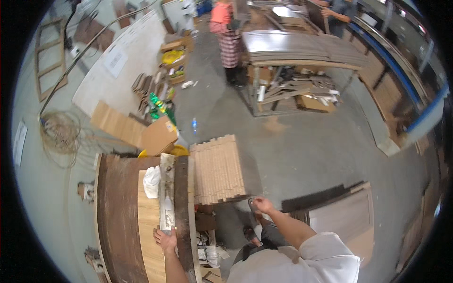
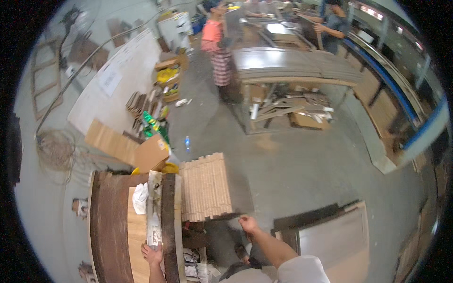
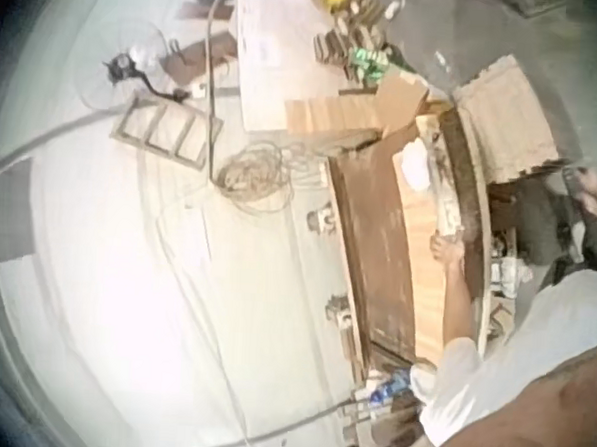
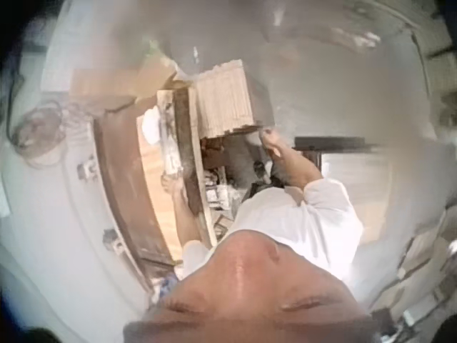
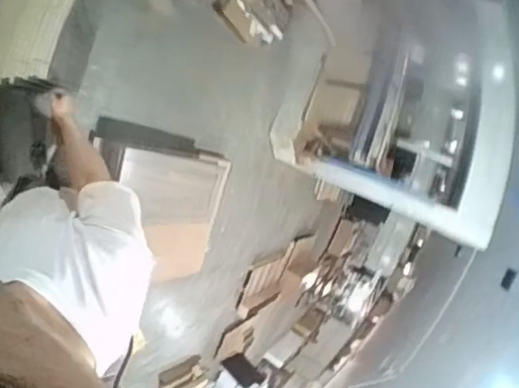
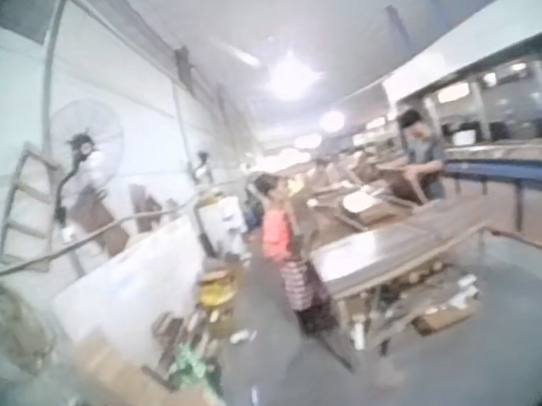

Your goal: The person lifts a rectangular wooden panel from a workbench, carries it across the workshop, and places it onto a stack on the floor.

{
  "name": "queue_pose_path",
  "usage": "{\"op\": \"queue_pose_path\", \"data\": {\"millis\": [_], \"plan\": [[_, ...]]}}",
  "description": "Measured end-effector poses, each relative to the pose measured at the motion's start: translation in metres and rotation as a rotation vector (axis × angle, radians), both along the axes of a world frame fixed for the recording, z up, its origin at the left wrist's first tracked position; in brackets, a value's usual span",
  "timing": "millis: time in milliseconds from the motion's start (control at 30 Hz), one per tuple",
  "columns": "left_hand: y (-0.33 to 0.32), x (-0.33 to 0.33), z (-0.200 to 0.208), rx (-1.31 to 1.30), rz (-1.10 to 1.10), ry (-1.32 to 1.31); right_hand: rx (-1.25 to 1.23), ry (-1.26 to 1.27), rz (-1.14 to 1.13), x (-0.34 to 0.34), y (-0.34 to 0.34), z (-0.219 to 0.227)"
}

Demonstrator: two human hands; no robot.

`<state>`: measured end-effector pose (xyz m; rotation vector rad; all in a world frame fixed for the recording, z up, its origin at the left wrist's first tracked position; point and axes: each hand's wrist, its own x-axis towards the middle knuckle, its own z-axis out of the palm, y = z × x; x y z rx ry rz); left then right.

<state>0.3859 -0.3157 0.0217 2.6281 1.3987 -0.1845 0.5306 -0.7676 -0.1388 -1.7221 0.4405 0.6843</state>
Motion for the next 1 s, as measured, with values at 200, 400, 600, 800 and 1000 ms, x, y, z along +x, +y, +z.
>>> {"op": "queue_pose_path", "data": {"millis": [200, 400, 600, 800, 1000], "plan": [[-0.002, 0.019, 0.018, -0.098, 0.088, 0.139, -0.232, -0.097, -0.015, 0.149, 0.058, -0.032], [-0.009, 0.02, 0.021, -0.089, 0.107, 0.132, -0.198, -0.112, -0.092, 0.182, 0.09, -0.047], [-0.009, 0.028, 0.026, -0.132, 0.126, 0.2, -0.304, 0.053, -0.338, 0.173, 0.072, -0.04], [-0.014, 0.034, 0.036, -0.193, 0.217, 0.23, -0.887, -0.204, -0.135, 0.177, -0.006, -0.016], [-0.013, 0.028, 0.039, -0.183, 0.148, 0.19, -0.914, -0.305, -0.123, 0.165, -0.054, 0.028]]}}
